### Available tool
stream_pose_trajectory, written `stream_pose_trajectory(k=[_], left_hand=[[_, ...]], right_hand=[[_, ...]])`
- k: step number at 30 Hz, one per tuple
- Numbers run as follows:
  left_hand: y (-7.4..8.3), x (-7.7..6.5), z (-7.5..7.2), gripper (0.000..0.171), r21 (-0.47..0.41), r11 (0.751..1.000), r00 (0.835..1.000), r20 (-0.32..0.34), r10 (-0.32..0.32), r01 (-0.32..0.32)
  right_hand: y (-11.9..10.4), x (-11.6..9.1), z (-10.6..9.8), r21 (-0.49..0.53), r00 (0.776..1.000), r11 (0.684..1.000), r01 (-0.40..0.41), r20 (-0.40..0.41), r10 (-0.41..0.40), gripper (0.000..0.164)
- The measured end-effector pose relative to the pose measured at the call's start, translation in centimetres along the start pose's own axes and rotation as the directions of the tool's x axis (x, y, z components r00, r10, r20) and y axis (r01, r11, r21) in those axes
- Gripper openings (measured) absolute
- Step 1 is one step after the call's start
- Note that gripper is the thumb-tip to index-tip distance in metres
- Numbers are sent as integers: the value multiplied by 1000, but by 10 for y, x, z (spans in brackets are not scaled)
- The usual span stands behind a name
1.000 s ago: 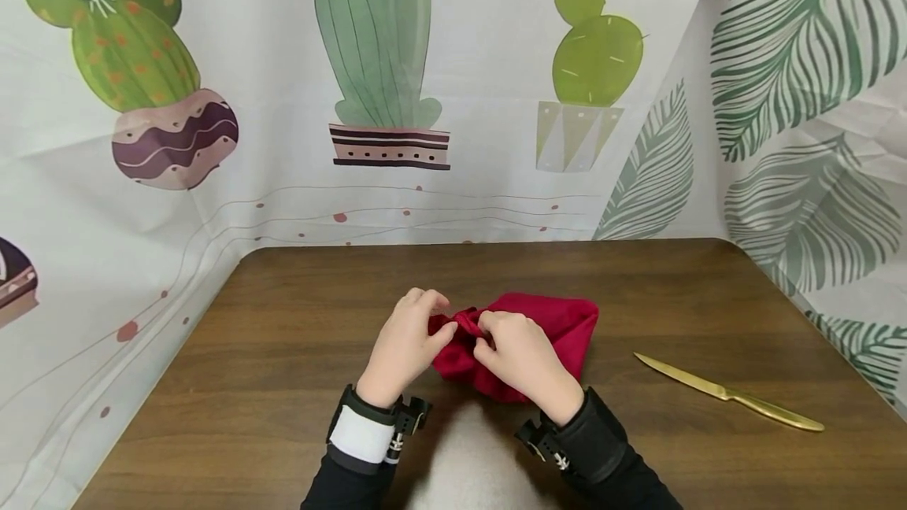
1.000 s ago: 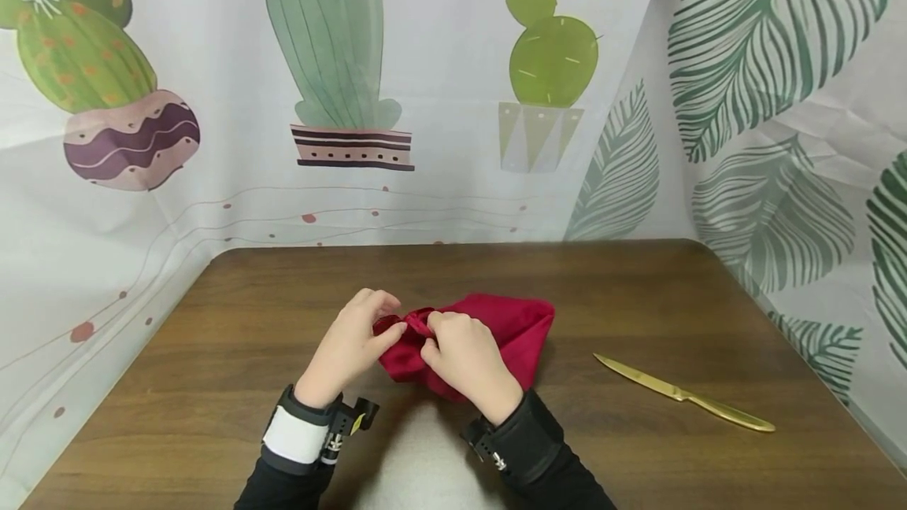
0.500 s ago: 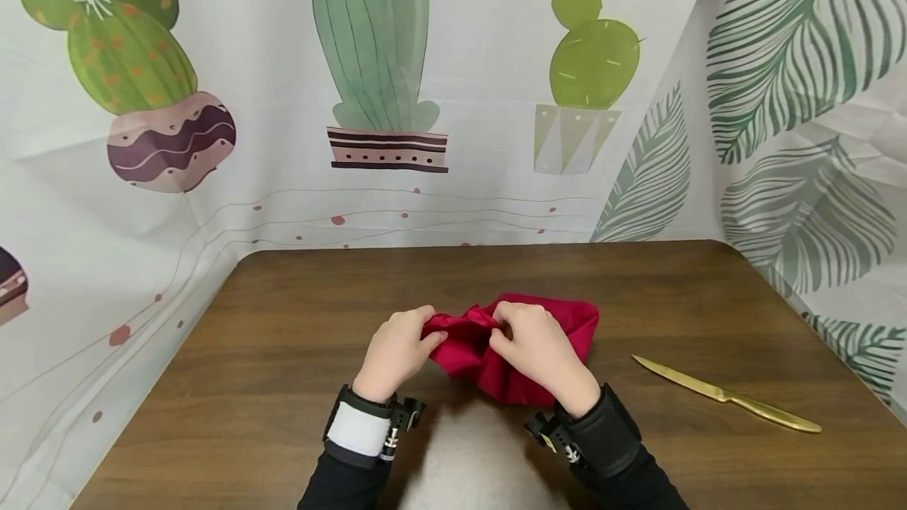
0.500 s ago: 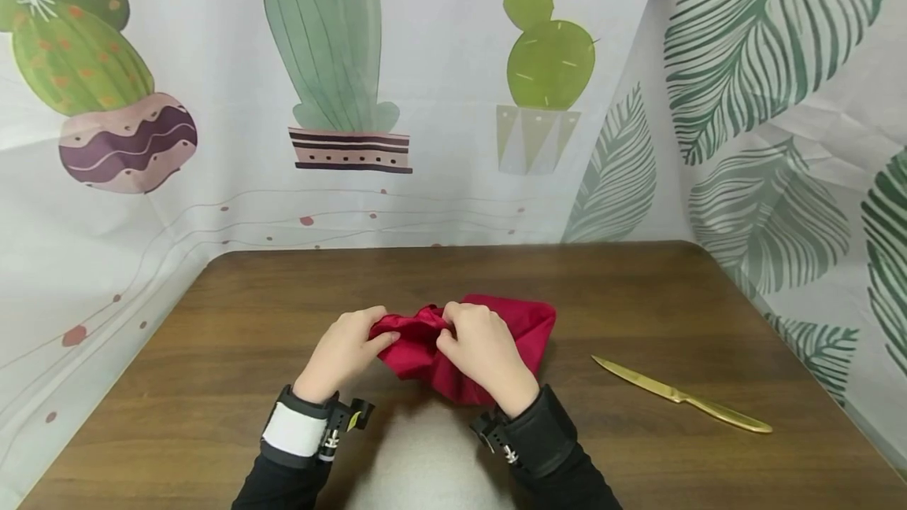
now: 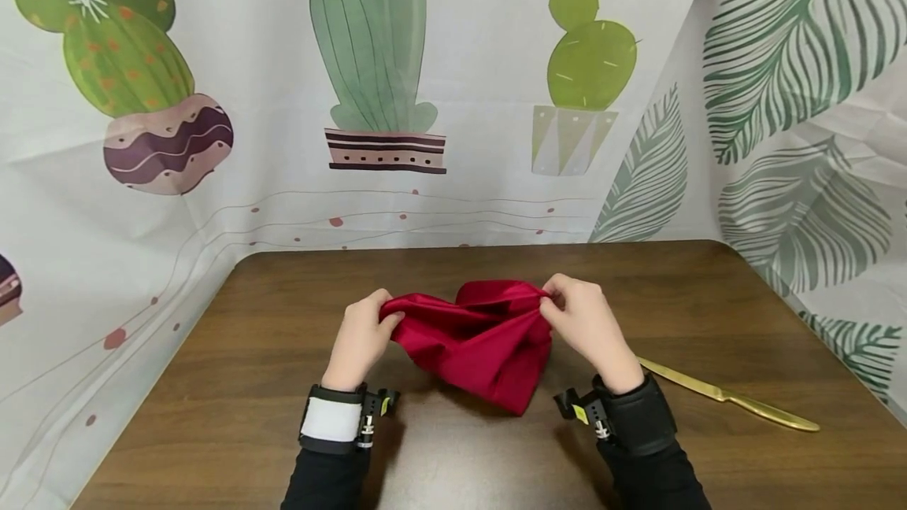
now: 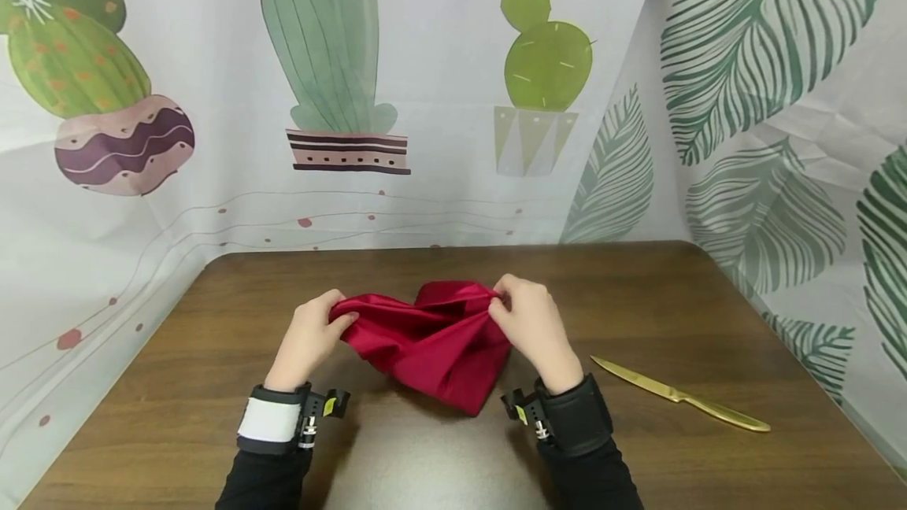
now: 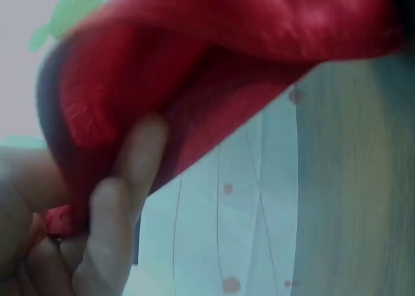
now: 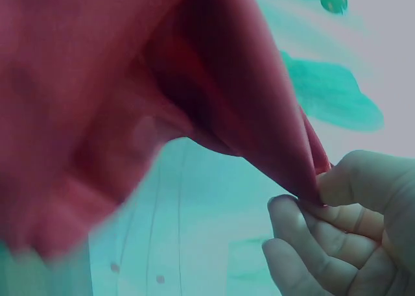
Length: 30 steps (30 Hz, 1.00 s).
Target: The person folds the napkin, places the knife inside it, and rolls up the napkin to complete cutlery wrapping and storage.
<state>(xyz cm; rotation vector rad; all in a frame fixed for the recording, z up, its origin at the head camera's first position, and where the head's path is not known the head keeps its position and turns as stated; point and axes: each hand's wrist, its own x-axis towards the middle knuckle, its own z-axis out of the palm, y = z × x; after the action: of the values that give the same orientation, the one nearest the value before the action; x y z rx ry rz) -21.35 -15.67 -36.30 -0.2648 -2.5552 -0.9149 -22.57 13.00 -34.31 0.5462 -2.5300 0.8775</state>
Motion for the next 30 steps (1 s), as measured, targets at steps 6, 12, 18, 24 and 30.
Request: stream_pose_trajectory(k=[6, 12, 18, 24, 30], left_hand=[[-6, 0, -13, 9, -5, 997, 995, -72, -71, 71], [-11, 0, -22, 10, -8, 995, 982, -159, -98, 98], [-18, -1, -29, 10, -4, 992, 964, -236, -122, 124], [-21, -2, -36, 7, -9, 993, 942, -314, -117, 120], [-23, -2, -42, 6, 7, 994, 910, -403, -96, 108]], right_hand=[[11, -1, -16, 19, 994, 998, -64, -84, 66, 7], [19, -4, -28, 21, 978, 995, -93, -183, 96, 6], [27, -6, -37, 5, 957, 994, -110, -270, 107, 6], [30, -7, -45, 18, 916, 985, -170, -367, 164, 9], [31, -8, -52, 39, 837, 970, -241, -497, 228, 12]])
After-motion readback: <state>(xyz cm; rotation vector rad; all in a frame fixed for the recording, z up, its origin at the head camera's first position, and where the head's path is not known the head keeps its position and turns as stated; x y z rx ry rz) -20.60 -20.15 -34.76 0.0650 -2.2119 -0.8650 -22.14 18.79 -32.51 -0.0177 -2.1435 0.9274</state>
